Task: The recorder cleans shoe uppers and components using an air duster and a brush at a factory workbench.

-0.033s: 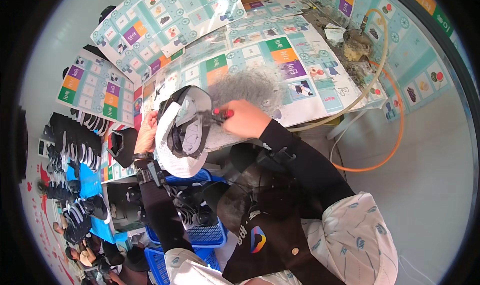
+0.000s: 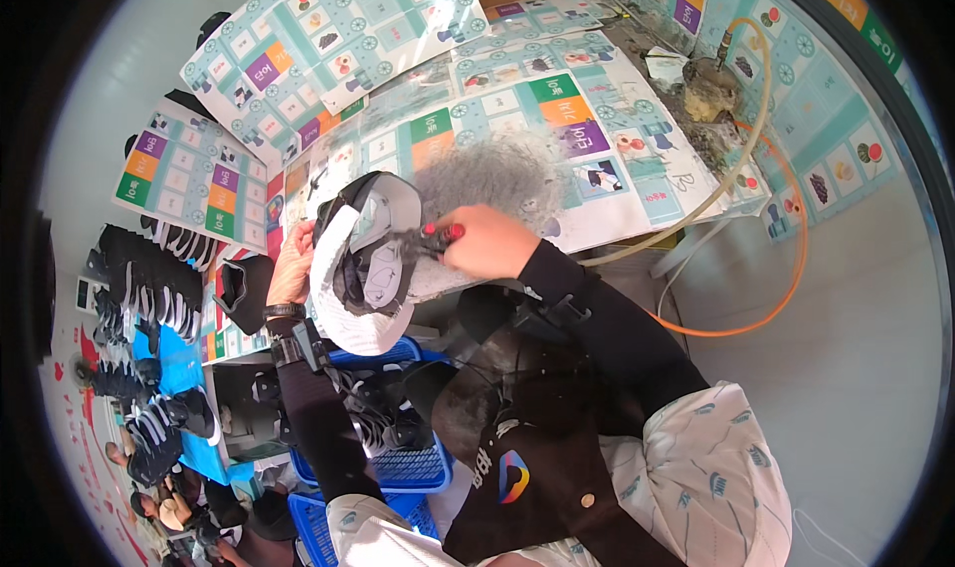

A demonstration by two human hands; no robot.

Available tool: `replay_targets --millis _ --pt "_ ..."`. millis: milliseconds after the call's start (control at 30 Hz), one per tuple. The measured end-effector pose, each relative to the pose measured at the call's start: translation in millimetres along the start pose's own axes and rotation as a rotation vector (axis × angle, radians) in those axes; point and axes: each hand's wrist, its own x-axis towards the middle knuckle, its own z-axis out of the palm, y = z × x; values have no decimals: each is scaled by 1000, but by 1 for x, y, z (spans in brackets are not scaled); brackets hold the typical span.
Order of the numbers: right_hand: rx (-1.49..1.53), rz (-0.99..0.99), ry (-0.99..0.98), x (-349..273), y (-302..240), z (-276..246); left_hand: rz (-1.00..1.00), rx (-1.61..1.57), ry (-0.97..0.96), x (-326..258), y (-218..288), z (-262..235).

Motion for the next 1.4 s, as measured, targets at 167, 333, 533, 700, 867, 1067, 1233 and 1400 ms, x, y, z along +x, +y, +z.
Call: replay_targets --millis 167,333,533,700,867,1067,1233,1400 --pt "153 47 -104 -10 5 0 -24 -414 244 11 -8 3" --pt "132 -15 11 -19 8 -14 -33 138 352 17 26 55" --pt "154 -49 128 -28 23 -32 179 -15 309 40 33 73" --pt "110 3 139 -25 0 -42 191 175 394 48 18 82" --pt "-91 35 60 19 16 -33 245 294 370 55 2 76" --pt "-47 9 -10 34 3 -21 248 307 417 44 6 74" --pt "-67 -218 224 41 23 -10 263 312 381 48 4 69" --pt "-48 -6 -90 24 0 -21 273 268 375 51 -9 64"
